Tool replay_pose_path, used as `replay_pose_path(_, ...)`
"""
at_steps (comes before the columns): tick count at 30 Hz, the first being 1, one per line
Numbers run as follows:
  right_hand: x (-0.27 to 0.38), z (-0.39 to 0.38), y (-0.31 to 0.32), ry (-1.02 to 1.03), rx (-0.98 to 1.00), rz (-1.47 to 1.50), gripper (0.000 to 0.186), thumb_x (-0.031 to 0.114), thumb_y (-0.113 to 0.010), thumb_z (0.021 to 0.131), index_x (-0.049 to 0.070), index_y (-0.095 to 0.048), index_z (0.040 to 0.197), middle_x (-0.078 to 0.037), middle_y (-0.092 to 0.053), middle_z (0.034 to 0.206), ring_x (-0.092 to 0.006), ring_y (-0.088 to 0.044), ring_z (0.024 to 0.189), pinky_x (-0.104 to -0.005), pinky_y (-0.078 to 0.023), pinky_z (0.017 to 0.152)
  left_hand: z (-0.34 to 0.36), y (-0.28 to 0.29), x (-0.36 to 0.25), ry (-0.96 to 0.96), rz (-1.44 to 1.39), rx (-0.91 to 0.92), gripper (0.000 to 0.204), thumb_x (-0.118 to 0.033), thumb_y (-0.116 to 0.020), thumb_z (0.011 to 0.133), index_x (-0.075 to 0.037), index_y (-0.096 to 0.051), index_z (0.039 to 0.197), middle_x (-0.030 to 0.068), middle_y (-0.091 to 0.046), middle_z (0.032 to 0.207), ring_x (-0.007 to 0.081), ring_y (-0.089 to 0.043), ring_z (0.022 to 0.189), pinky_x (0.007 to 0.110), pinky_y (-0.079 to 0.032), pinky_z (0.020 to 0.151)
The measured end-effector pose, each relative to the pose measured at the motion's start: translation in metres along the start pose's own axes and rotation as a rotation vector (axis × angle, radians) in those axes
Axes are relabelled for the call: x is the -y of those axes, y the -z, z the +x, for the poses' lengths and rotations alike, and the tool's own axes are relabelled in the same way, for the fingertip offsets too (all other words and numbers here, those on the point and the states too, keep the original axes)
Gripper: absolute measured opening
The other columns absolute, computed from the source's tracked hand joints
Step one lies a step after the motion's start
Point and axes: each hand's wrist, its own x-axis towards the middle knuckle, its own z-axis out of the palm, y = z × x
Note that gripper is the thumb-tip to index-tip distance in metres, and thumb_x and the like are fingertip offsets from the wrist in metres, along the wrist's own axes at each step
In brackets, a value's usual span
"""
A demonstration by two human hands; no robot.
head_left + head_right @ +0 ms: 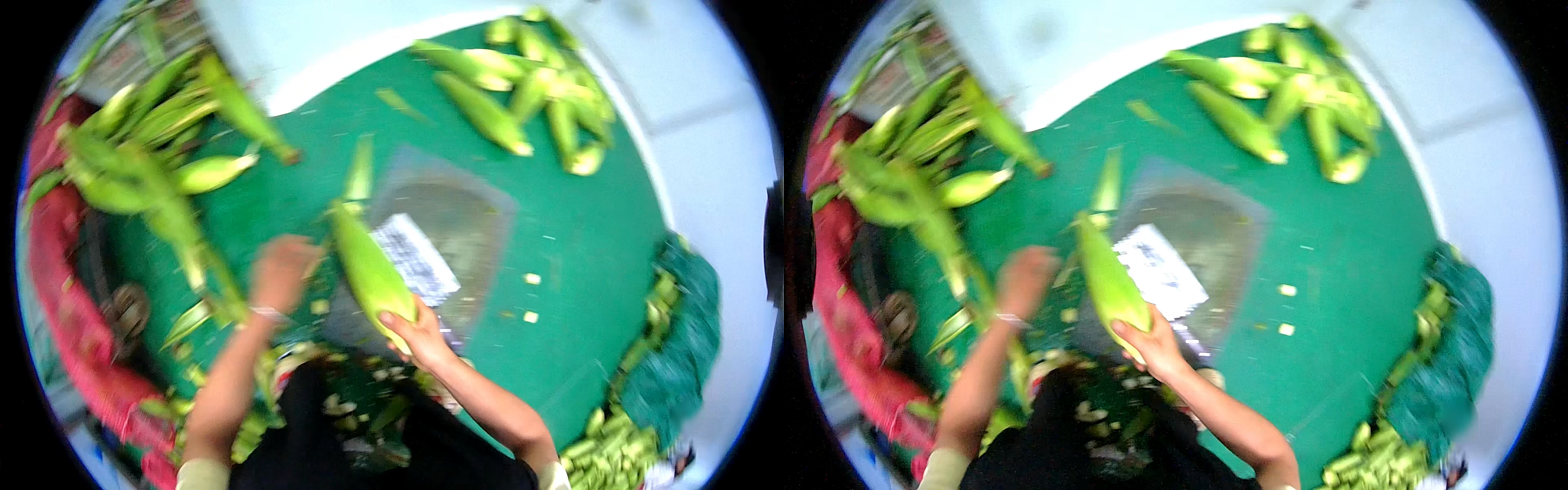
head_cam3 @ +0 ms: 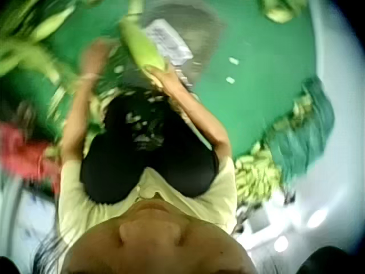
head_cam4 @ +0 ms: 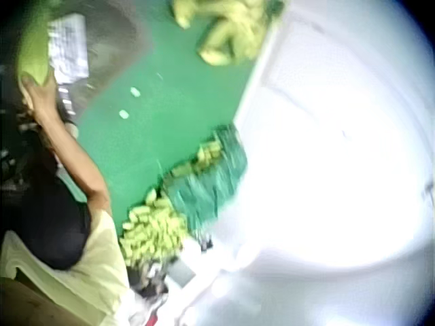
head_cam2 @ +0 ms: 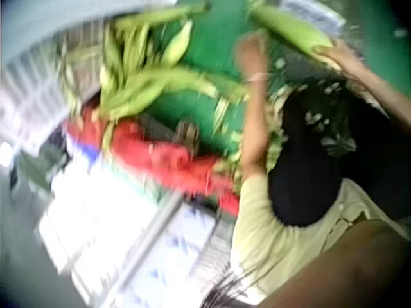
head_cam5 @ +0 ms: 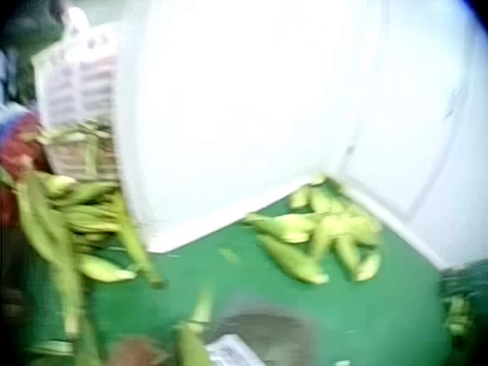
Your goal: The person trims the ends of corn cobs with a knife and peels away the husks by hand, placing the cleaned corn into a pile.
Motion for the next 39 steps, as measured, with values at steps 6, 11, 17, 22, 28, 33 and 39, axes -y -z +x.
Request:
replay_pose_path(6,0.141,0.094,0.085,0.555,-0.316,-0.110,0.045,0.019,-0.068,0.079,0.002,-0.041,0.110,-0.011,-0.059,0.078,-0.0149,-0.053,0.048,-0.0263,-0.038,0.031,-0.025,0.062,0.293,0.952,0.289,-0.769,0.076,-0.036,-0.075,0.066,0.003,-0.042,0.122,0.0249,-0.051,0.115,0.0422,-0.044,0.106,0.046,-0.037,0.092)
replay_pose_path(11,0.269,0.102,0.129,0.775,-0.291,0.083,0.037,0.031,-0.061,0.084,0.005,-0.049,0.106,-0.009,-0.061,0.090,-0.0149,-0.059,0.068,-0.0273,-0.047,0.054,0.009,0.002,0.264,1.039,-0.103,-0.751,0.079,-0.033,-0.077,0.066,0.006,-0.039,0.123,0.0237,-0.052,0.115,0.0354,-0.050,0.104,0.042,-0.041,0.090)
replay_pose_path(17,0.074,0.054,0.055,0.243,-0.129,-1.693,0.046,0.037,-0.064,0.076,-0.001,-0.056,0.100,-0.022,-0.061,0.094,-0.0364,-0.058,0.087,-0.0437,-0.046,0.079,0.019,0.041,0.197,0.616,-0.593,-0.568,0.043,-0.016,-0.072,0.071,0.002,-0.051,0.104,0.0108,-0.060,0.099,0.0230,-0.056,0.086,0.034,-0.046,0.074)
replay_pose_path(22,-0.054,0.027,0.075,0.197,-0.340,-1.663,0.059,0.032,-0.070,0.071,-0.004,-0.044,0.109,-0.023,-0.055,0.101,-0.0385,-0.051,0.098,-0.0433,-0.042,0.084,-0.048,0.050,0.120,0.953,-1.128,-0.418,0.043,-0.012,-0.069,0.068,-0.002,-0.048,0.103,0.0112,-0.060,0.082,0.0171,-0.059,0.066,0.034,-0.047,0.048)
replay_pose_path(28,-0.083,0.020,0.086,0.471,-0.455,-1.319,0.037,0.022,-0.066,0.076,-0.001,-0.045,0.098,-0.023,-0.053,0.091,-0.0402,-0.053,0.085,-0.0466,-0.043,0.074,-0.136,0.070,0.053,0.525,-0.125,-0.099,0.054,-0.025,-0.073,0.069,0.000,-0.047,0.109,0.0195,-0.060,0.091,0.0307,-0.061,0.084,0.038,-0.048,0.074)
replay_pose_path(33,-0.046,-0.050,0.062,0.428,-0.501,-0.847,0.032,0.028,-0.053,0.088,-0.002,-0.048,0.100,-0.023,-0.060,0.077,-0.0389,-0.060,0.070,-0.0415,-0.047,0.065,-0.101,0.067,-0.001,0.299,0.163,0.107,0.065,-0.022,-0.075,0.065,-0.005,-0.046,0.121,0.0154,-0.053,0.102,0.0359,-0.056,0.088,0.041,-0.047,0.072)
replay_pose_path(39,-0.027,-0.018,0.051,0.382,-0.444,-0.787,0.047,0.040,-0.047,0.090,-0.006,-0.052,0.079,-0.025,-0.054,0.062,-0.0397,-0.059,0.063,-0.0440,-0.044,0.058,-0.055,0.035,-0.046,0.016,0.273,0.082,0.060,-0.019,-0.075,0.063,-0.012,-0.048,0.117,0.0123,-0.049,0.092,0.0311,-0.056,0.083,0.039,-0.049,0.068)
